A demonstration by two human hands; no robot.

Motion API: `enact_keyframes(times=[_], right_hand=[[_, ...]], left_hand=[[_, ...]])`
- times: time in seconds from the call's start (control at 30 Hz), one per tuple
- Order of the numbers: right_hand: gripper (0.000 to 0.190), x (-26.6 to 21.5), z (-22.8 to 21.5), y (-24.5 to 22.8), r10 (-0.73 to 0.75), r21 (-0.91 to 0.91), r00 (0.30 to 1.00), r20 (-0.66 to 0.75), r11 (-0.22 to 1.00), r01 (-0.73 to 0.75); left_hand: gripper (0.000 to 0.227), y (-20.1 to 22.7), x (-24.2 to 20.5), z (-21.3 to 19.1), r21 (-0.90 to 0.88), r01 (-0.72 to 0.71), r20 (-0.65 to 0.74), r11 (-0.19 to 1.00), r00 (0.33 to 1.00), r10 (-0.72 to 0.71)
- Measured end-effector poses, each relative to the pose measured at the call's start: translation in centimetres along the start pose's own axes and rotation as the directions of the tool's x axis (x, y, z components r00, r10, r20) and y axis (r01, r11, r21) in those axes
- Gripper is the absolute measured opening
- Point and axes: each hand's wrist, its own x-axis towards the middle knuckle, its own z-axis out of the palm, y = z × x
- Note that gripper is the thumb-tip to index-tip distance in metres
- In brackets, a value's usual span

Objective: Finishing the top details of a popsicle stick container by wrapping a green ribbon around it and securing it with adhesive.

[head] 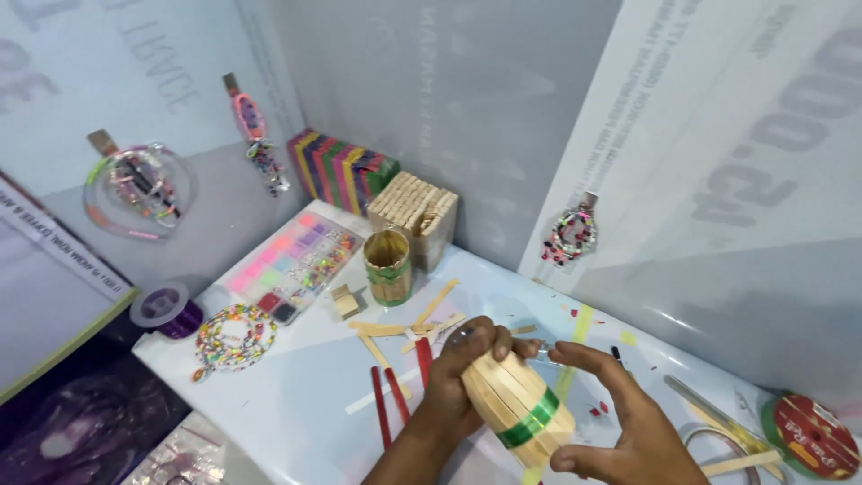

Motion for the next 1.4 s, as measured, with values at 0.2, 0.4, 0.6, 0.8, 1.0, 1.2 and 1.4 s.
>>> enact_keyframes(times=[0.2, 0.4, 0.6, 0.8, 1.0, 1.2, 1.4], right_hand=[[0.125, 0.5, 2.4, 1.0, 0.188, 0.196, 0.975, 0.116, 0.958, -0.208], [0.101, 0.4, 3.6, -3.0, 0.43, 0.058, 0.899, 0.081, 0.899, -0.435], [0.117, 0.1, 2.4, 0.4, 0.154, 0.103, 0.985, 0.079, 0.981, -0.162], [0.094, -2.2, 4.2, -3.2, -0.162, -0.084, 0.939, -0.302, 0.986, 0.143], [0.107, -0.8, 6.9, -3.1, -0.465, -0.141, 0.82, -0.333, 0.885, 0.444], [0.102, 0.7, 8.1, -4.7, -0.424, -0.149, 0.861, -0.281, 0.906, 0.397], [0.09, 0.8, 8.4, -5.7, -0.514, -0.118, 0.797, -0.317, 0.855, 0.504]], left_hand=[[0.023, 0.2, -0.7, 1.3, 0.226, 0.016, 0.053, 0.974, 0.998, -0.028], [0.021, 0.1, -0.8, 2.1, 0.253, -0.006, 0.005, 0.968, 1.0, 0.004], [0.023, -0.3, 0.6, -2.0, -0.063, 0.004, -0.139, 0.998, 0.99, -0.012], [0.033, 2.4, 2.0, -1.7, -0.341, -0.142, -0.429, 0.929, 0.903, -0.019], [0.035, 3.7, 1.7, -0.9, -0.426, -0.103, -0.441, 0.899, 0.891, -0.107], [0.037, 2.5, 1.3, -1.0, -0.412, -0.066, -0.415, 0.909, 0.902, -0.122], [0.039, 2.6, 1.5, -1.1, -0.387, -0.054, -0.415, 0.92, 0.901, -0.122]])
